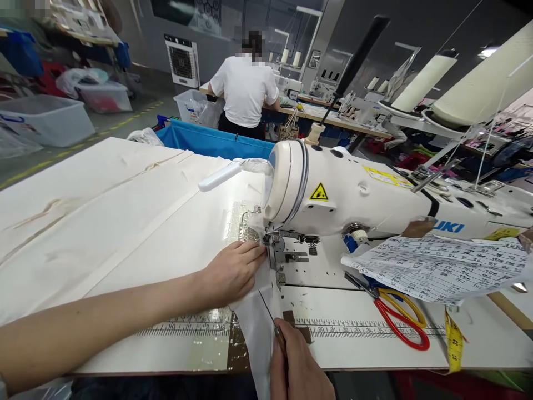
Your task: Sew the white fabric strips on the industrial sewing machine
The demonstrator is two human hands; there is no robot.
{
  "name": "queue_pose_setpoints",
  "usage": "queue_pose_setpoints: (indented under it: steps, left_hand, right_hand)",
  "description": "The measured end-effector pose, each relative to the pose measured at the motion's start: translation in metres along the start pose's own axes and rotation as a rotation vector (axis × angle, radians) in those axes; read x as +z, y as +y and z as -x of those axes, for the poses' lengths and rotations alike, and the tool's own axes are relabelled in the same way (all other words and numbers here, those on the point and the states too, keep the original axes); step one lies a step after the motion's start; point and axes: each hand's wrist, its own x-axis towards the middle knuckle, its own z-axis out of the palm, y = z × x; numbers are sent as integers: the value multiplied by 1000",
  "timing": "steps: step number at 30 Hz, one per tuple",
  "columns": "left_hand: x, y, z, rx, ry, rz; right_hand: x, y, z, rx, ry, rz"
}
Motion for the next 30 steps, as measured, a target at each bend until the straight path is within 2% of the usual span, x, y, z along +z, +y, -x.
queue_pose_setpoints:
  steps: [6,14,19,23,30]
  left_hand:
    - [-5,5,-2,-32,-19,7]
    - [-9,9,-5,-90,-108,7]
    - [-9,10,-2,-74,-71,-25]
    - [-7,12,2,-49,-8,-43]
    - [-5,13,2,-39,-9,-52]
  right_hand:
    - [2,-2,-7,3,31,-52]
    - [0,-3,-12,5,-7,-71]
    - [-3,-3,-20,-9,-37,3]
    - [-4,0,-25,-84,-52,20]
    - [-2,2,-31,-135,-36,71]
